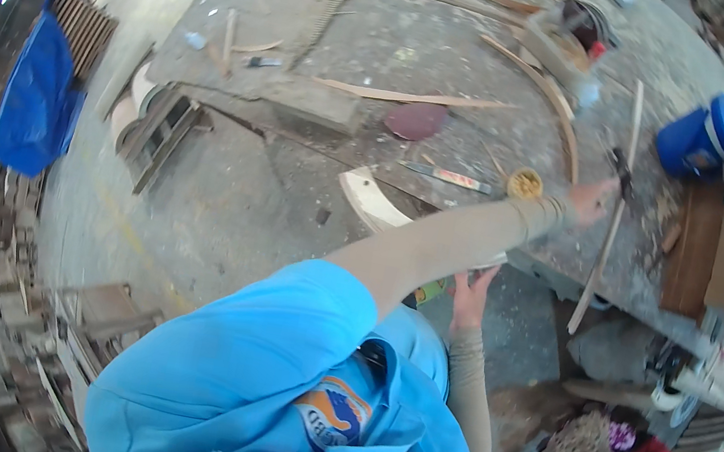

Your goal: The person applies glue to a wooden frame and attaches a curved wooden piece to it. They then pick up a separate curved wooden component from the floor and use a utility knife to trim or clean its edges. The person handles the pieces individually, moving them between a workbench and the floor.

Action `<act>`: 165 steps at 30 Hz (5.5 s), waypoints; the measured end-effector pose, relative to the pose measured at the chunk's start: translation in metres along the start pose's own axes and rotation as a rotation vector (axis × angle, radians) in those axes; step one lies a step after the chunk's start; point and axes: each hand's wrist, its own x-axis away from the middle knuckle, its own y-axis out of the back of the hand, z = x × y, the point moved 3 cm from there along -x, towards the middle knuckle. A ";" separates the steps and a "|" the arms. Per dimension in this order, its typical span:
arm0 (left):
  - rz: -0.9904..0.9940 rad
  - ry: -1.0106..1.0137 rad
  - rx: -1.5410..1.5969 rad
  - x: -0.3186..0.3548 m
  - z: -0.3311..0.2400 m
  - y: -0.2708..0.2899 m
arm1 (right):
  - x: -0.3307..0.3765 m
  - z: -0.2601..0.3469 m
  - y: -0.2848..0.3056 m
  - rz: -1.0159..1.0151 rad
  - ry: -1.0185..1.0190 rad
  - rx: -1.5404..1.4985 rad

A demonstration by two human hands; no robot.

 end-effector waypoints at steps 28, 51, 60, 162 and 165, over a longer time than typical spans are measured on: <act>-0.897 0.696 -0.798 0.339 0.178 0.759 | 0.018 -0.011 -0.076 -0.603 -0.032 -0.251; -1.206 0.498 -0.702 0.347 0.191 0.817 | 0.023 0.021 -0.112 -0.888 0.486 1.064; -1.037 0.412 -0.703 0.323 0.200 0.880 | -0.058 0.087 -0.148 -0.280 0.598 1.430; 0.814 0.446 0.267 0.205 -0.059 0.202 | 0.054 0.067 -0.107 -0.232 0.302 -0.365; 0.853 0.483 0.252 0.205 -0.066 0.203 | 0.053 0.066 -0.102 -0.211 0.249 -0.390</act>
